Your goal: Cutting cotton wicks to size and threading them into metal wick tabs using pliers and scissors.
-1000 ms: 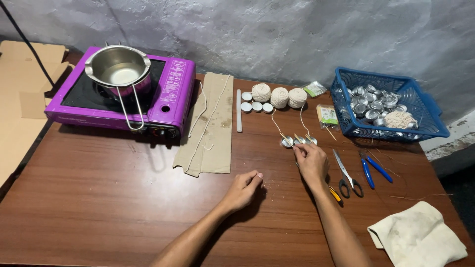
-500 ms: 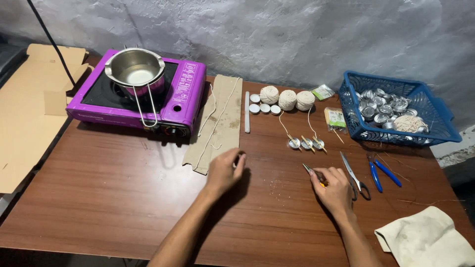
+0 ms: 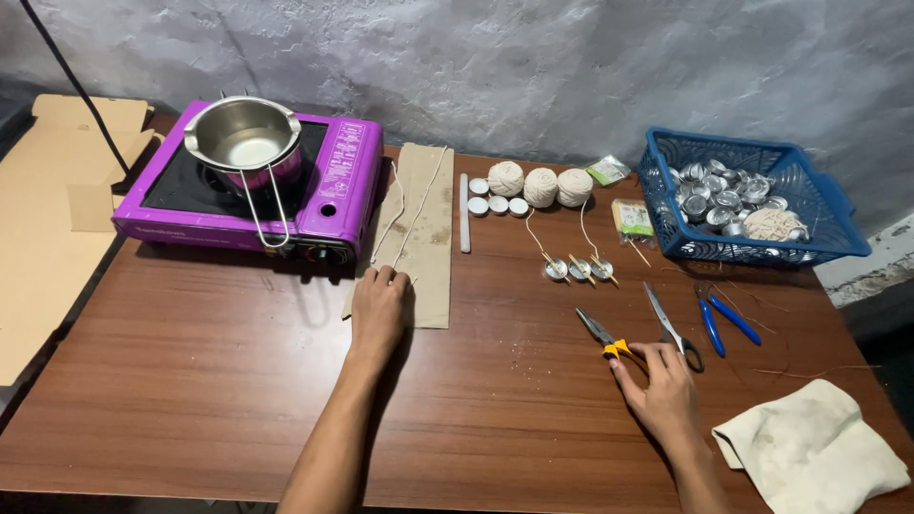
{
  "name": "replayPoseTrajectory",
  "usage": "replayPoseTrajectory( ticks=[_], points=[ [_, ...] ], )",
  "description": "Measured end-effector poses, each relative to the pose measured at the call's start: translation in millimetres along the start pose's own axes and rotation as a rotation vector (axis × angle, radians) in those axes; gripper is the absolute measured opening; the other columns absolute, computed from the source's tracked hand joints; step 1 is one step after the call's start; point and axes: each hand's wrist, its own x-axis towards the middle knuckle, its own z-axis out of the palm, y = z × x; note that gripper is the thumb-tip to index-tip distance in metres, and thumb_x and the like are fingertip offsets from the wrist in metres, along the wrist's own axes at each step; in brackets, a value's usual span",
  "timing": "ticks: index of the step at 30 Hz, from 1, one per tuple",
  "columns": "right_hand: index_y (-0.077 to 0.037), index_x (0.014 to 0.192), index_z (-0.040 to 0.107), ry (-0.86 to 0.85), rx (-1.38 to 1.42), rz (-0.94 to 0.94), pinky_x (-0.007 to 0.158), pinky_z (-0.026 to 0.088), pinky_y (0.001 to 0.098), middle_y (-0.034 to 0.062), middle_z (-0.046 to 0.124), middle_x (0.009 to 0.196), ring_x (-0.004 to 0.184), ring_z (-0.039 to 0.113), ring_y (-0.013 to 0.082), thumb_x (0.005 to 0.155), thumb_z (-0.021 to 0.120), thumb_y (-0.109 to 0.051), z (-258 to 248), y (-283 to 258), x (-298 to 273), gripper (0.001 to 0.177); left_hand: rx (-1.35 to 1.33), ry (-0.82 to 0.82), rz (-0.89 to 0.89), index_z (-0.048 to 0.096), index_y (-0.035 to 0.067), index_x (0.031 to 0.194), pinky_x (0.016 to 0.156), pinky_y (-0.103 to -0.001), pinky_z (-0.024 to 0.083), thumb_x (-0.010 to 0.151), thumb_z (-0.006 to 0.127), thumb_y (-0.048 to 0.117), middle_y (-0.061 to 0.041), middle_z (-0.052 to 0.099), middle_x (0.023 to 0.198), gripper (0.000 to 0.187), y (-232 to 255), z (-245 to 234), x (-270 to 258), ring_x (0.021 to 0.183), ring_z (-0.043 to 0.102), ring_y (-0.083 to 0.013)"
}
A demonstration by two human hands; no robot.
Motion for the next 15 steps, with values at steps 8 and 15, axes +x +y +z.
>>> replayPoseTrajectory(
  ticks=[8, 15],
  points=[
    [-0.012, 0.113, 0.071, -0.065, -0.070, 0.157, 0.077, 0.057, 0.0454, 0.0046, 0.066, 0.109, 0.104, 0.064, 0.0256, 0.088, 0.070, -0.048, -6, -2, -13, 0.044, 0.040, -0.047, 0.105, 0.052, 0.007, 0.083, 0.066, -0.045, 0.041, 0.080, 0.057, 0.009, -0.014, 0.054, 0.086, 0.006, 17, -16, 7, 0.081, 0.048, -0.0334],
    [-0.011, 0.112, 0.066, -0.057, -0.279, 0.196, 0.063, 0.057, 0.0485, 0.0075, 0.063, 0.106, 0.102, 0.063, 0.0285, 0.093, 0.064, -0.055, -9, -6, 2, 0.048, -0.386, -0.162, -0.065, 0.048, 0.003, 0.086, 0.066, -0.050, 0.042, 0.090, 0.054, 0.009, -0.017, 0.058, 0.077, 0.009, 39, -25, 7, 0.076, 0.049, -0.0352]
  ],
)
